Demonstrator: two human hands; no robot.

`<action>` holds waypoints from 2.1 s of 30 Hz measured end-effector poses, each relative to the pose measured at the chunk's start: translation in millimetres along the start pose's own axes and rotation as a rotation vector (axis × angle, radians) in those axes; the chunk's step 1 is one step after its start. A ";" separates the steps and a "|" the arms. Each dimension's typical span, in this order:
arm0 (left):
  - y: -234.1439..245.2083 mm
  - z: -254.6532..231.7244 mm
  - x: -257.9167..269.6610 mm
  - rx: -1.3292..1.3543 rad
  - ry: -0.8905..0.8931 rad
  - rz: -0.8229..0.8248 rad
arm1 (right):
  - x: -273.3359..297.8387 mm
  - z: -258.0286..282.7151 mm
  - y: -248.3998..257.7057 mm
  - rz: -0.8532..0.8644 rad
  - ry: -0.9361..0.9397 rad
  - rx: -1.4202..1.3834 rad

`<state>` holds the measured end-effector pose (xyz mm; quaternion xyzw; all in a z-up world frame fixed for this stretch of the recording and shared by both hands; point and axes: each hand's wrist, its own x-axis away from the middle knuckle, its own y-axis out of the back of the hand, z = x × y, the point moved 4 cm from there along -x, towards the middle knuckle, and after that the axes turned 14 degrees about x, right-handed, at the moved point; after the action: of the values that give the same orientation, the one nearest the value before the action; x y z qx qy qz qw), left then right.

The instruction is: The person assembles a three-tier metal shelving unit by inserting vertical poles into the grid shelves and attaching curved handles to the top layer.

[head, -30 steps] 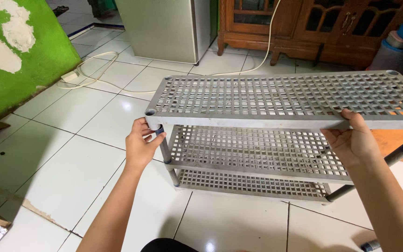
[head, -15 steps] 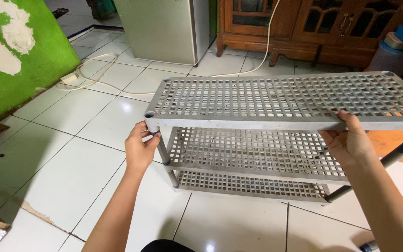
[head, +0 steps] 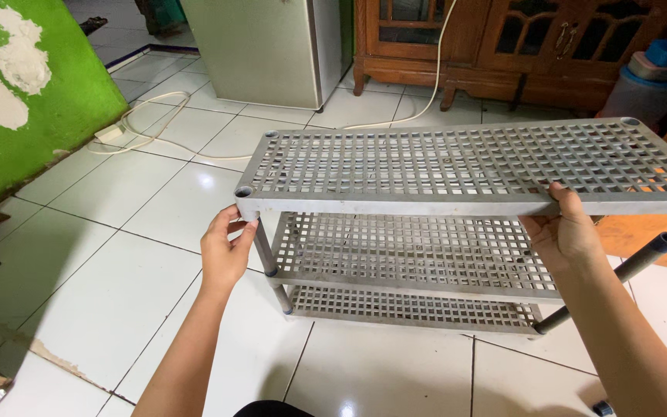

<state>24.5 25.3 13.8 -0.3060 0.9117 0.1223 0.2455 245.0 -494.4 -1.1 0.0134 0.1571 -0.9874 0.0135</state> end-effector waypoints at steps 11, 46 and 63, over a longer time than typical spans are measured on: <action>-7.3 15.9 -4.4 -0.001 -0.015 0.055 | 3.1 5.3 -6.1 0.001 0.053 0.028; -303.1 -142.9 50.7 -0.837 -0.836 0.655 | 74.5 17.0 149.8 -0.835 0.695 0.987; -305.7 -136.7 49.2 -0.871 -0.814 0.674 | 38.1 25.1 173.1 -0.498 0.400 0.830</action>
<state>128.4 -289.5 82.0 -0.0061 0.6600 0.6528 0.3717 211.7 -667.5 -32.0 0.1680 -0.2497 -0.9180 -0.2583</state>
